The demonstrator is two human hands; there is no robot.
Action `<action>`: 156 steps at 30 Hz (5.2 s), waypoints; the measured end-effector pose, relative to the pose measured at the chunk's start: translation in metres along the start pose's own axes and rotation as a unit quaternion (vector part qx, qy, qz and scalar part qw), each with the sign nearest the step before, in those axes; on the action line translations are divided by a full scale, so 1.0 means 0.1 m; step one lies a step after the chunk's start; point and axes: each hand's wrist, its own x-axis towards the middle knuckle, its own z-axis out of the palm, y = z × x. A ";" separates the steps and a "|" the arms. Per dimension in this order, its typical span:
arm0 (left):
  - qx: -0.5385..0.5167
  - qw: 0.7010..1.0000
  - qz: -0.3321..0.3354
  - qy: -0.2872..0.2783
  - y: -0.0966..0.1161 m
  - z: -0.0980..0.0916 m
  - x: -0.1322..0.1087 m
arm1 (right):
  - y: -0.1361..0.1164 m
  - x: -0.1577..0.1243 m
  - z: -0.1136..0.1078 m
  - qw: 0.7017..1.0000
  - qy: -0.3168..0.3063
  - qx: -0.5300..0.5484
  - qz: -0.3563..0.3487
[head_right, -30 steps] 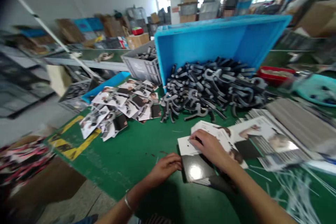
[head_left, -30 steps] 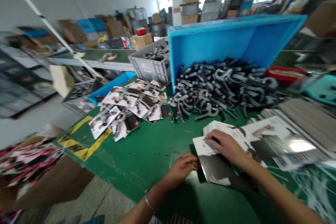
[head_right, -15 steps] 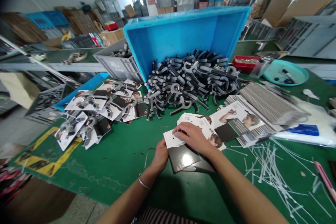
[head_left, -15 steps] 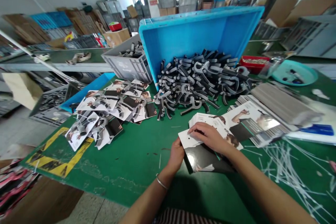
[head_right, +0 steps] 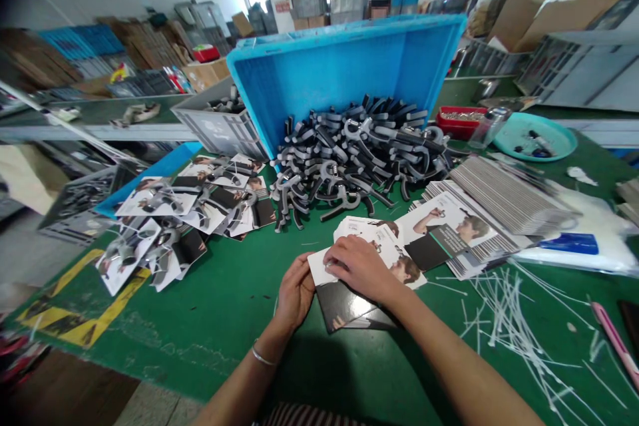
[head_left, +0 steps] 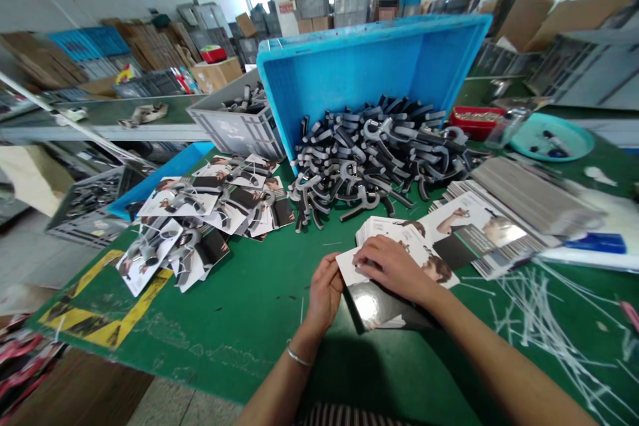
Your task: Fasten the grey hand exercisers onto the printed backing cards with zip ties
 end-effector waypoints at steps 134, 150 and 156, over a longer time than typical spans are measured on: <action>0.696 0.514 0.328 -0.379 0.35 1.08 -0.06 | -0.05 -0.69 -0.01 0.915 0.287 0.156 0.236; 0.781 0.530 0.277 -0.181 0.81 0.96 -0.20 | -0.02 -0.70 0.01 0.920 0.282 0.153 0.226; 0.839 0.470 0.180 -0.207 0.60 0.87 -0.54 | -0.05 -0.67 -0.01 0.932 0.277 0.123 0.200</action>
